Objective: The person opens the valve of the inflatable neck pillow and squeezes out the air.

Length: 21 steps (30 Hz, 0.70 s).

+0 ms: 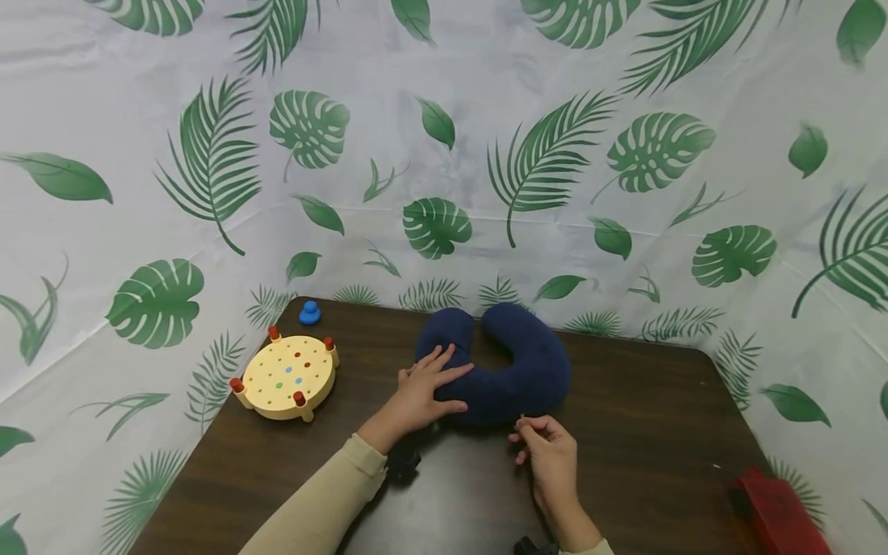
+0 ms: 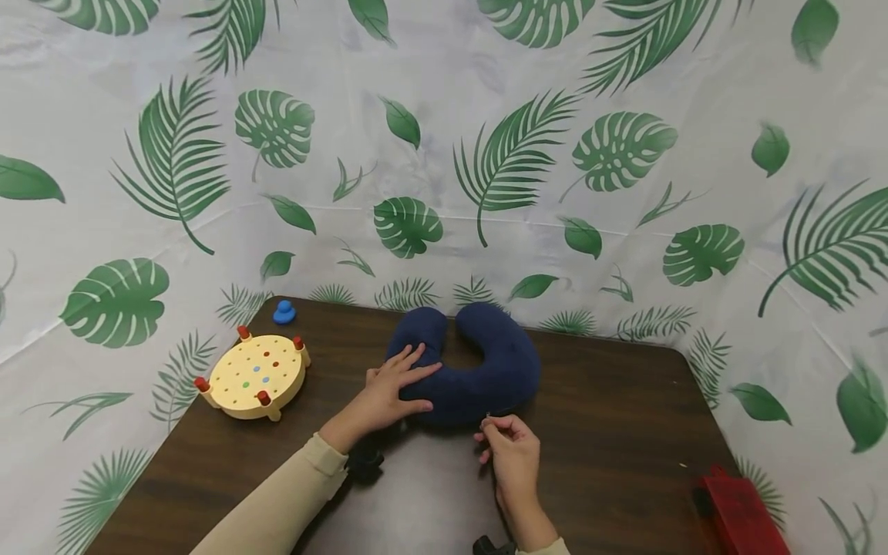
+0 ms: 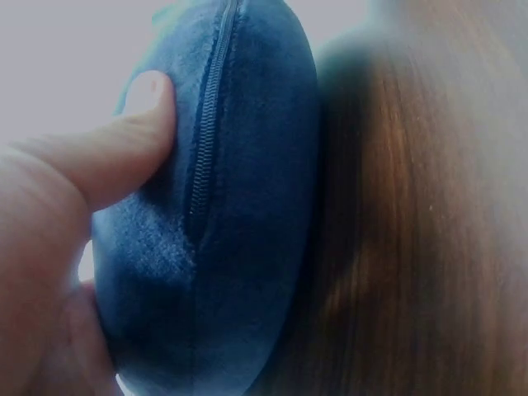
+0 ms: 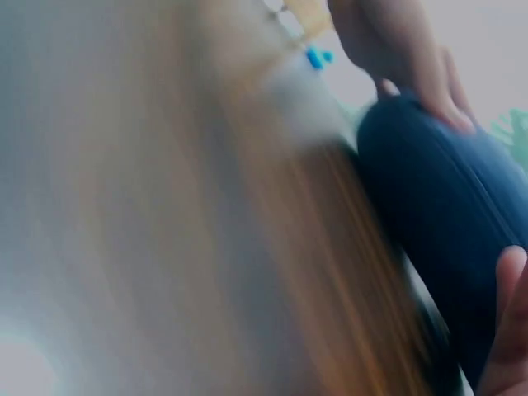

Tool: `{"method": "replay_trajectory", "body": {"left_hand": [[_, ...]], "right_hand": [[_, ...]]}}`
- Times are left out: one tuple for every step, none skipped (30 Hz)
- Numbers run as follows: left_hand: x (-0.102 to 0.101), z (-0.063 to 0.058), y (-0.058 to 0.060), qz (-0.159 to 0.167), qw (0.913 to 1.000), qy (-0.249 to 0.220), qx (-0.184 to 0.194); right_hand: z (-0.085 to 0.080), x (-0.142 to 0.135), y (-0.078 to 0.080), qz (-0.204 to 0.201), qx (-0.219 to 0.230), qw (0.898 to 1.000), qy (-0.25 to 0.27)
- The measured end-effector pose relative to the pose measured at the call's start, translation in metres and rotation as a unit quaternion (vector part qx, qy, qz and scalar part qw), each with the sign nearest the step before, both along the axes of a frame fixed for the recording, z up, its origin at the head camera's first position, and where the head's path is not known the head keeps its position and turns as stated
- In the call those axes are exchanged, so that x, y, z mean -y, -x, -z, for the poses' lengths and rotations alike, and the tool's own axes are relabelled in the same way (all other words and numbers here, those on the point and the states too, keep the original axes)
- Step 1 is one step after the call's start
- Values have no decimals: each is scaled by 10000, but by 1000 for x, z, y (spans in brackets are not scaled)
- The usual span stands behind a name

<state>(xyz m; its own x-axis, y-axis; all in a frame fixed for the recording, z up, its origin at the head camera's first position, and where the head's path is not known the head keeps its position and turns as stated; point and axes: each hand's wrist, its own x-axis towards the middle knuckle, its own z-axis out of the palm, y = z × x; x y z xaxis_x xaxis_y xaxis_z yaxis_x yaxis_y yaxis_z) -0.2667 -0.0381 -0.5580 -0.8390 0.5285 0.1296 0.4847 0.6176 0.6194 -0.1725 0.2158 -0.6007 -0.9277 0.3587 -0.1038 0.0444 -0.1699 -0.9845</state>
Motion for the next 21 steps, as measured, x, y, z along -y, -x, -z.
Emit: {"method": "replay_trajectory", "body": {"left_hand": [[0,0,0,-37,10000,31,-41],[0,1,0,-74,9999,63,-88],[0,1,0,-103,9998,73,-131],[0,2,0,-131,9997,94,-181],[0,2,0,-144,9996,126,-210],[0,2,0,-150,9995,136,-222],[0,3,1,-159,9995,161,-235],[1,2,1,-160,9995,156,-234],[1,2,1,-158,9995,129,-226],[2,2,2,-159,9996,114,-218],[2,1,2,-159,9996,104,-214],[2,1,2,-157,9996,76,-225],[2,1,1,-147,9996,62,-229],[1,0,1,-135,9996,47,-223],[1,0,1,-117,9997,36,-213],[1,-1,1,-103,9998,44,-193],[1,-2,1,-79,9998,25,-164],[1,-2,1,-51,9999,-8,-123],[2,-3,2,-28,10000,-23,-89],[2,-4,2,-20,10000,-32,-60],[3,-5,3,-10,10000,-47,-34]], "right_hand": [[-1,8,-1,87,-1,10000,49],[-1,16,-3,138,-29,9998,105],[-2,24,-4,175,-40,9998,124],[-2,32,-5,211,-59,9997,144],[-2,39,-6,261,-69,9996,130],[-3,45,-6,342,-80,9993,127],[-4,52,-7,425,-109,9990,113],[-5,58,-7,518,-142,9985,96],[-6,65,-8,603,-154,9980,58],[-6,71,-8,631,-164,9979,-4],[-7,78,-9,604,-146,9980,-86],[-8,85,-10,541,-136,9983,-146],[-8,92,-11,445,-141,9987,-190],[-9,98,-11,348,-130,9990,-244],[-8,104,-12,274,-131,9991,-289],[-8,110,-12,208,-122,9992,-311],[-8,115,-12,195,-109,9993,-303],[-8,120,-11,231,-97,9993,-289],[-9,124,-10,276,-103,9992,-282],[-9,127,-9,329,-90,9990,-298],[-9,131,-7,383,-79,9987,-320]]}}
